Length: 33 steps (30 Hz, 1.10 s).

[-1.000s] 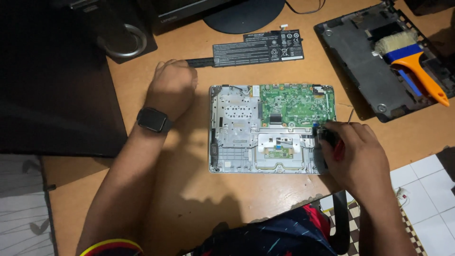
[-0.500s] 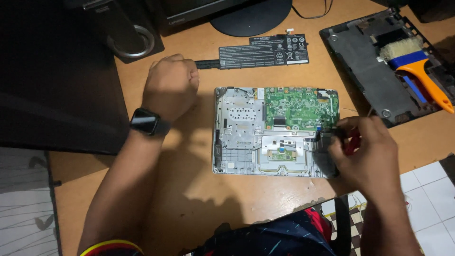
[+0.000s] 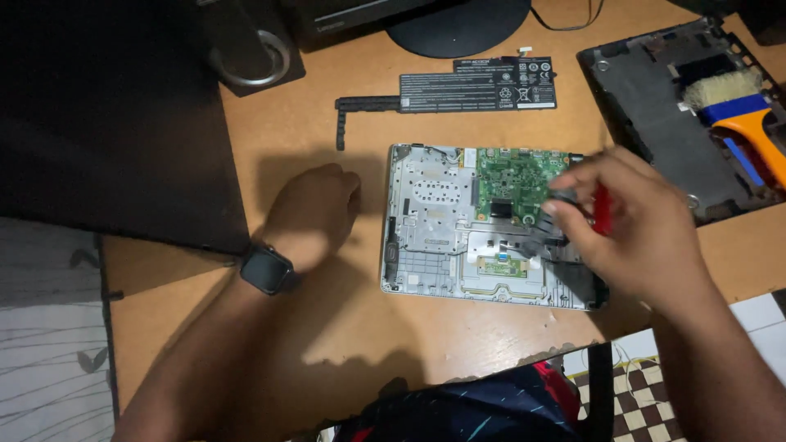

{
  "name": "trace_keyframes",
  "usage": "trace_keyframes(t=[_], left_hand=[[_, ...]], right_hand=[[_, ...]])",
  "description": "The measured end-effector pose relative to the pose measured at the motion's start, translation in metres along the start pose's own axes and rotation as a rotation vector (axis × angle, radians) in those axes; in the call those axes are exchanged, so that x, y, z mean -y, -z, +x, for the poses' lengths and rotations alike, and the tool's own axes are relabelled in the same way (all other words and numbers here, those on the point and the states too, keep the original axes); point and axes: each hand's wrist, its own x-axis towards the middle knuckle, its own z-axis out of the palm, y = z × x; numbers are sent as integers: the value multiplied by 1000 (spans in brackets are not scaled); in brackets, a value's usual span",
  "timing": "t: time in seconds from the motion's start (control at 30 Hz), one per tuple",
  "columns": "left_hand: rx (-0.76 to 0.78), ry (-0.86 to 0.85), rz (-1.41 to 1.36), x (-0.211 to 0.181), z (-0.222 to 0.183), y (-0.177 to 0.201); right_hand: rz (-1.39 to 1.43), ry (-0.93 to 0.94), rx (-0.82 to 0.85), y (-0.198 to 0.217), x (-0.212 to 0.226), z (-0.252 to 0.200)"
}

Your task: Disconnecting internal components like the battery and ribbon cables from a laptop during disassembly.

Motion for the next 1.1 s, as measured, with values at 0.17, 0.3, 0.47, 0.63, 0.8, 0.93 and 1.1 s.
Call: trace_keyframes(t=[0.17, 0.3, 0.47, 0.63, 0.8, 0.93, 1.1], left_hand=[[-29, 6, -35, 10, -5, -3], [136, 119, -71, -13, -13, 36], [161, 159, -60, -15, -14, 45], [183, 182, -84, -17, -14, 54], [235, 217, -71, -22, -13, 61], [248, 202, -43, -11, -14, 48], [46, 112, 36, 9, -16, 22]], right_hand=[[263, 121, 67, -33, 38, 63], [376, 318, 28, -85, 54, 114], [304, 342, 98, -143, 59, 156], [195, 336, 226, -161, 68, 168], [104, 467, 214, -164, 64, 167], [91, 484, 195, -118, 65, 153], [-54, 522, 18, -44, 32, 114]])
